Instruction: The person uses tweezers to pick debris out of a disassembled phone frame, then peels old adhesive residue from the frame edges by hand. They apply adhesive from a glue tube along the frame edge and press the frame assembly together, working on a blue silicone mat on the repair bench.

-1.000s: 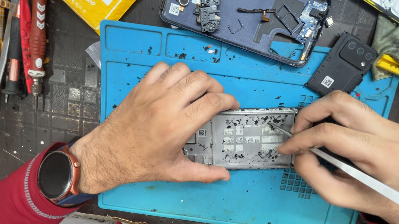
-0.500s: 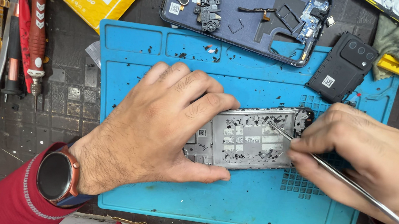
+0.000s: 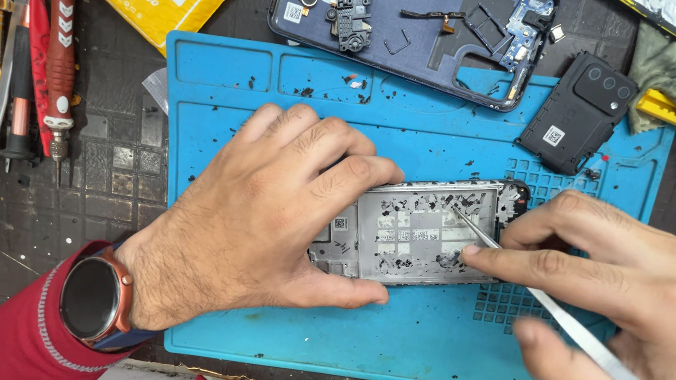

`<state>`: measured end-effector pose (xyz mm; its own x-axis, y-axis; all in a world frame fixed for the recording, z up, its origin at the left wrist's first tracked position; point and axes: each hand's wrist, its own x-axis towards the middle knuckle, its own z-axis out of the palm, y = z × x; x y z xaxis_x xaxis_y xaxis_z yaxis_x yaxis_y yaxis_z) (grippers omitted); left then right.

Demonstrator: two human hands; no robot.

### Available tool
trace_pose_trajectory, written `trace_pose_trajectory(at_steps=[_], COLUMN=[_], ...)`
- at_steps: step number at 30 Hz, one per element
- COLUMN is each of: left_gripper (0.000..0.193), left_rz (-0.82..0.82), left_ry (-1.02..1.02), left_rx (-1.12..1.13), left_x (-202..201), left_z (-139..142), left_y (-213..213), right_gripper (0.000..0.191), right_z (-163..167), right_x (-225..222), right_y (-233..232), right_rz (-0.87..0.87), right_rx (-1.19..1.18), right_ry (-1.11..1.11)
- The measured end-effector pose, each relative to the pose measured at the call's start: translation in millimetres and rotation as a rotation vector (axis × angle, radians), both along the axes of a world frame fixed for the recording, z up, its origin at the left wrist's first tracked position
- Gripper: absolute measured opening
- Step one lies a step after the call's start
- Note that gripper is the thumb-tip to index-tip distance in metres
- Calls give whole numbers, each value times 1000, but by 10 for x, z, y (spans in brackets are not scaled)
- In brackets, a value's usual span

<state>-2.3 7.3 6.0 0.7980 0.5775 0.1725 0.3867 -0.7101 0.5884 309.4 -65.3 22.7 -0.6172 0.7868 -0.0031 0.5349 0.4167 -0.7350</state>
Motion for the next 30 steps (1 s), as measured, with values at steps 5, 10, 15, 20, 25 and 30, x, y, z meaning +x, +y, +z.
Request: trace_pose_trajectory(at_steps=[5, 10, 15, 20, 25, 30], left_gripper=[77, 73, 61, 62, 64, 51], left_rz=[30, 96, 227, 285, 321, 326], left_ry=[14, 43, 30, 78, -7, -112], left_rx=[15, -43, -103, -211, -305, -374], left_x=[8, 18, 38, 51, 45, 50], left_z=[28, 59, 93, 69, 94, 131], left_y=[-35, -102, -188, -179, -182, -182], right_gripper=[29, 24, 27, 33, 49, 62], right_z=[-69, -1, 77, 20, 8, 3], right_x=[-9, 5, 15, -59, -46, -22], right_y=[-68, -40, 87, 63, 8, 18], right_rz=[-190, -217, -48, -87, -110, -16], right_rx=[-99, -178, -20, 83, 38, -120], right_ry=[-78, 80, 25, 34, 3, 28])
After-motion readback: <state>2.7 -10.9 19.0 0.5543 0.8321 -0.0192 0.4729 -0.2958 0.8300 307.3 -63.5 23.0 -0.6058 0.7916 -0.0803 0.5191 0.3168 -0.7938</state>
